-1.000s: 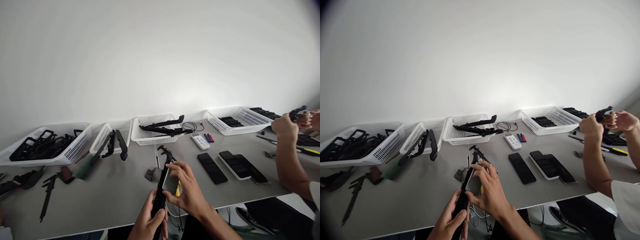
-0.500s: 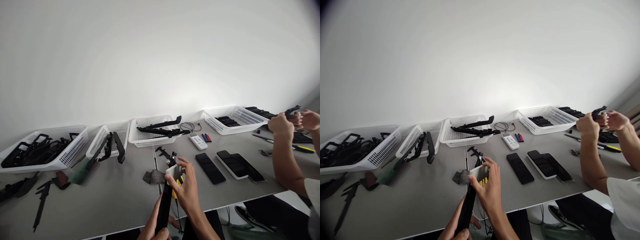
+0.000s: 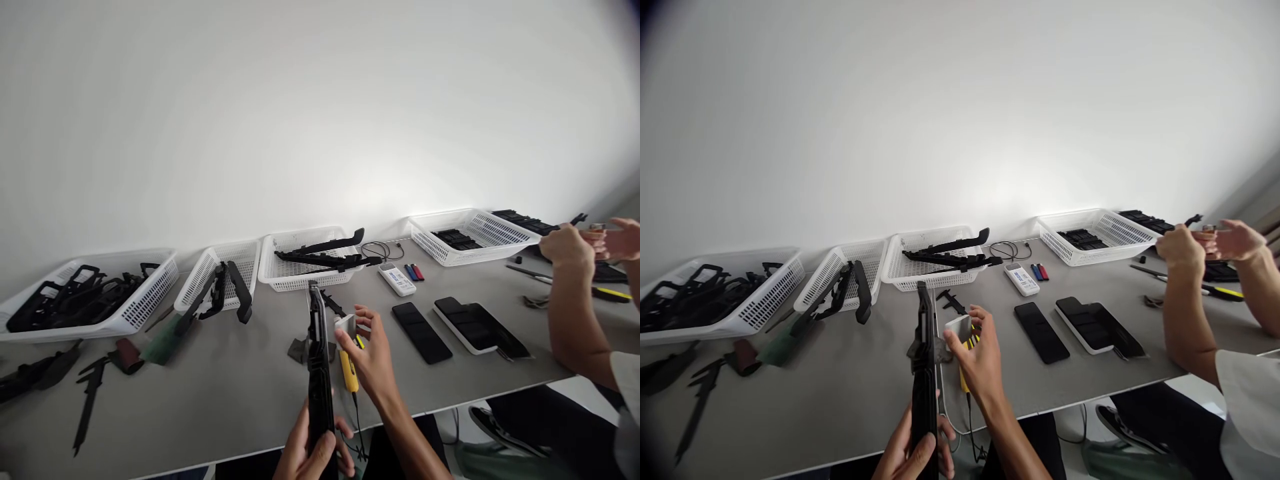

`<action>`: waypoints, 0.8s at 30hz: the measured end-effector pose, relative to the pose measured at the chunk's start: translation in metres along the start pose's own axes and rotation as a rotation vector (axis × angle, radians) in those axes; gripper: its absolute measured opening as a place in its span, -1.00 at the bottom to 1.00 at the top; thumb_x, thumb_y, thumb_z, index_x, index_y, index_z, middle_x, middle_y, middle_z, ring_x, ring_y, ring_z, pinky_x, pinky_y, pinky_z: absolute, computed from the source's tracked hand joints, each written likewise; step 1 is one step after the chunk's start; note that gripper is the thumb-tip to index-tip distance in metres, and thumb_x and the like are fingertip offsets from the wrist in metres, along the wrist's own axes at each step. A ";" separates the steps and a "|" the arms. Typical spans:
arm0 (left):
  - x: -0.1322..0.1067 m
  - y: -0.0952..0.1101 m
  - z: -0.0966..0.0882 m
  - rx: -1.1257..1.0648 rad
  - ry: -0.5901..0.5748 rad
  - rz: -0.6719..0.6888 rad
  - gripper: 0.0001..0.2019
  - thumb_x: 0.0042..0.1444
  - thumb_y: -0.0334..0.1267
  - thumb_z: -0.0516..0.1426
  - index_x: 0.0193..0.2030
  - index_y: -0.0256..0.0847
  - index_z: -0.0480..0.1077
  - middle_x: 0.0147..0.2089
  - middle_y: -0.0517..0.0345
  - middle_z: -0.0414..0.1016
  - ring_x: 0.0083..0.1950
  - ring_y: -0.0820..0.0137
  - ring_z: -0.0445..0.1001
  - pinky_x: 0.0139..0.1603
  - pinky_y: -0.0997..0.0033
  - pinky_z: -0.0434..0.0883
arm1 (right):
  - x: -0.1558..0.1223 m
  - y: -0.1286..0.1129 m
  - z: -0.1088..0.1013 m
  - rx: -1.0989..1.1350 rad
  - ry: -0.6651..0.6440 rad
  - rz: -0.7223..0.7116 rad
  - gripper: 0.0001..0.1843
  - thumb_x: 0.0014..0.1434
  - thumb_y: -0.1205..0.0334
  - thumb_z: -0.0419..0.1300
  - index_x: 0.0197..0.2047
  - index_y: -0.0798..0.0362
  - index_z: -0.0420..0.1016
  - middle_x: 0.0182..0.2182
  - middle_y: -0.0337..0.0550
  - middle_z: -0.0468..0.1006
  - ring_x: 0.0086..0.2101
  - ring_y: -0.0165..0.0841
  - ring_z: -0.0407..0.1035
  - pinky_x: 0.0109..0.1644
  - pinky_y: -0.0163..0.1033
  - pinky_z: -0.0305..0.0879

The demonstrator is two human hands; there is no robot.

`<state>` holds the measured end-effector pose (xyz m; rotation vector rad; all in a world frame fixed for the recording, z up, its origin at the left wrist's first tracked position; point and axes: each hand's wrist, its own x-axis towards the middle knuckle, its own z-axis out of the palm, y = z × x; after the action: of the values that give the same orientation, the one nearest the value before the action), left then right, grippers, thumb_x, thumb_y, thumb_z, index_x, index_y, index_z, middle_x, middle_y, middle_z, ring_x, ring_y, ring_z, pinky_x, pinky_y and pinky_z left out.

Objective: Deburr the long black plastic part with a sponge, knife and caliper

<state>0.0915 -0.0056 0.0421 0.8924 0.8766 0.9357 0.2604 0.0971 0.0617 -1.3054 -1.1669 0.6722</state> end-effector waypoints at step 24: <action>0.017 0.004 0.015 -0.044 0.192 -0.107 -0.36 0.16 0.35 0.27 0.09 -0.16 0.37 -0.49 0.35 0.38 -0.66 0.56 0.24 -0.60 0.53 0.22 | -0.032 0.008 -0.005 0.505 -0.208 0.432 -0.52 0.22 -0.24 0.33 -0.25 0.06 0.57 -0.48 -0.20 0.48 -0.53 -0.33 0.33 -0.56 -0.28 0.27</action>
<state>0.1094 0.0081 0.0477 0.7180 1.0538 0.9546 0.2559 0.0682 0.0462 -1.0685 -0.7973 1.3496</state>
